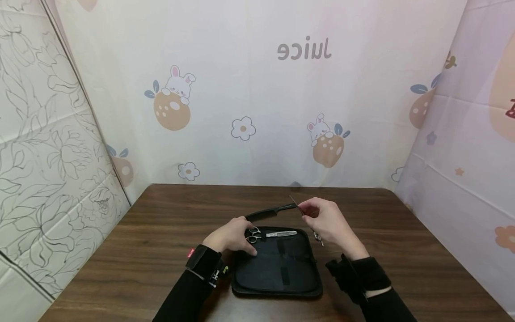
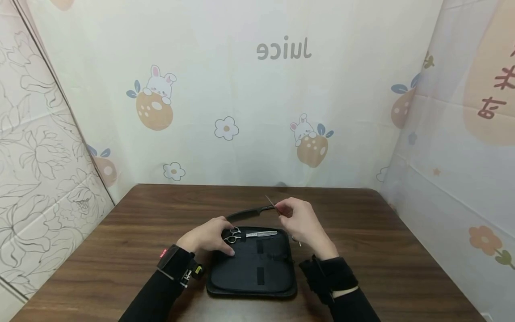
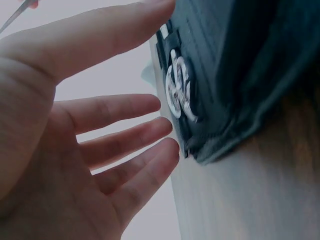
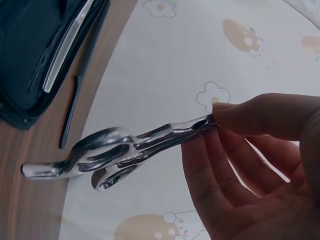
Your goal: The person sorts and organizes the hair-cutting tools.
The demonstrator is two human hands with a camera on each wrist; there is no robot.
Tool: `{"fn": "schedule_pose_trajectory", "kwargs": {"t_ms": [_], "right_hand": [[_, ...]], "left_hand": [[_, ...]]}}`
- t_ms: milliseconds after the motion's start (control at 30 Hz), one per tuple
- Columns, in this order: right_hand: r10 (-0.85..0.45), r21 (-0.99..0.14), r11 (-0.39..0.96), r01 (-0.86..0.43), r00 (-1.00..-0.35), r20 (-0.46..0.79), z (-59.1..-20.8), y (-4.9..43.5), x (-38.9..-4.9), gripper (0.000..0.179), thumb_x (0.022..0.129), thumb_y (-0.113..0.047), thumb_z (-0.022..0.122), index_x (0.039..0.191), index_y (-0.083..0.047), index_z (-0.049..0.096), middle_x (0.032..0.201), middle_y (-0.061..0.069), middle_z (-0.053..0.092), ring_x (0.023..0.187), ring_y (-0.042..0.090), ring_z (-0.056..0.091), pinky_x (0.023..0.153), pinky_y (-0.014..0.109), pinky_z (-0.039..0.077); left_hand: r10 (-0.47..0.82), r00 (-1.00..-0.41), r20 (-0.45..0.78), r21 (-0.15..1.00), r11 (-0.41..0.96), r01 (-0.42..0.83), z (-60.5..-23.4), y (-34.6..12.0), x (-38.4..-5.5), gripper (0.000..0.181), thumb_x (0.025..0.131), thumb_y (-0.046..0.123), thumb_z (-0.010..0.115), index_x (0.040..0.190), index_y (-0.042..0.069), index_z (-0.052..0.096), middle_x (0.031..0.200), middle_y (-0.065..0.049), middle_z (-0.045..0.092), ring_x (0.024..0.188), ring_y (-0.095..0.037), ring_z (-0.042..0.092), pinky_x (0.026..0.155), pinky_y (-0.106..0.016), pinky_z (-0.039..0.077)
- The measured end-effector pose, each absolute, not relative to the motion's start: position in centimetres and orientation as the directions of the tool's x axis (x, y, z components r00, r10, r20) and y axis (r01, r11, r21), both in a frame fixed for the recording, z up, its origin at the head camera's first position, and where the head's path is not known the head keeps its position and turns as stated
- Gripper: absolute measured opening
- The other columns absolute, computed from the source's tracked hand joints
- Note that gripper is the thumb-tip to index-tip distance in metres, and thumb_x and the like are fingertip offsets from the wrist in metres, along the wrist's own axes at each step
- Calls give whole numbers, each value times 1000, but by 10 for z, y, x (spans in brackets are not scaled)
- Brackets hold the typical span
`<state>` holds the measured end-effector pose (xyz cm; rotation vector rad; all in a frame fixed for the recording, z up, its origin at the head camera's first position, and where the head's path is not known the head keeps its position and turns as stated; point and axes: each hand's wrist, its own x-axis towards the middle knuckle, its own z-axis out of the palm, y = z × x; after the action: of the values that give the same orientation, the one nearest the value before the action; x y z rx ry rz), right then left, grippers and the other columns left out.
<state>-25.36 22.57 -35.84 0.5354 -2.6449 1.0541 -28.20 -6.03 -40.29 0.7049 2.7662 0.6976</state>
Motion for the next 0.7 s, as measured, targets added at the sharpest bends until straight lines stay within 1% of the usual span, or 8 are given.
{"fn": "schedule_pose_trajectory", "kwargs": {"t_ms": [100,233,433,700], "right_hand": [[-265,-601,676,-426,-902,341,-358,225,-253,24,92,4,68,114,-3,71,102,10,69,92,23,66,80,42,54],[-285,-583,688,-432,-900,331,-359,225,-253,24,91,6,67,114,-3,72,102,11,69,92,22,65,81,42,54],[-324,-530,716,-454,-889,324,-359,225,-253,24,90,7,67,111,-4,73,101,8,68,90,21,64,78,41,54],[-378,-476,746,-467,-884,275,-360,226,-253,24,89,8,67,109,-4,73,97,3,66,87,16,61,76,38,52]], "left_hand": [[495,-865,-85,489,777,396,-404,-56,-280,71,75,29,92,134,1,63,131,-13,56,127,-33,49,101,-49,45],[489,-866,-104,466,793,392,-405,-53,-279,77,73,31,93,138,4,61,134,-11,54,131,-32,45,101,-49,45],[480,-868,-124,427,816,390,-405,-52,-279,81,70,31,95,139,6,60,133,-10,52,126,-30,45,97,-48,47],[467,-875,-131,419,825,378,-406,-52,-279,81,69,32,96,138,5,62,134,-9,52,124,-29,45,97,-46,48]]}}
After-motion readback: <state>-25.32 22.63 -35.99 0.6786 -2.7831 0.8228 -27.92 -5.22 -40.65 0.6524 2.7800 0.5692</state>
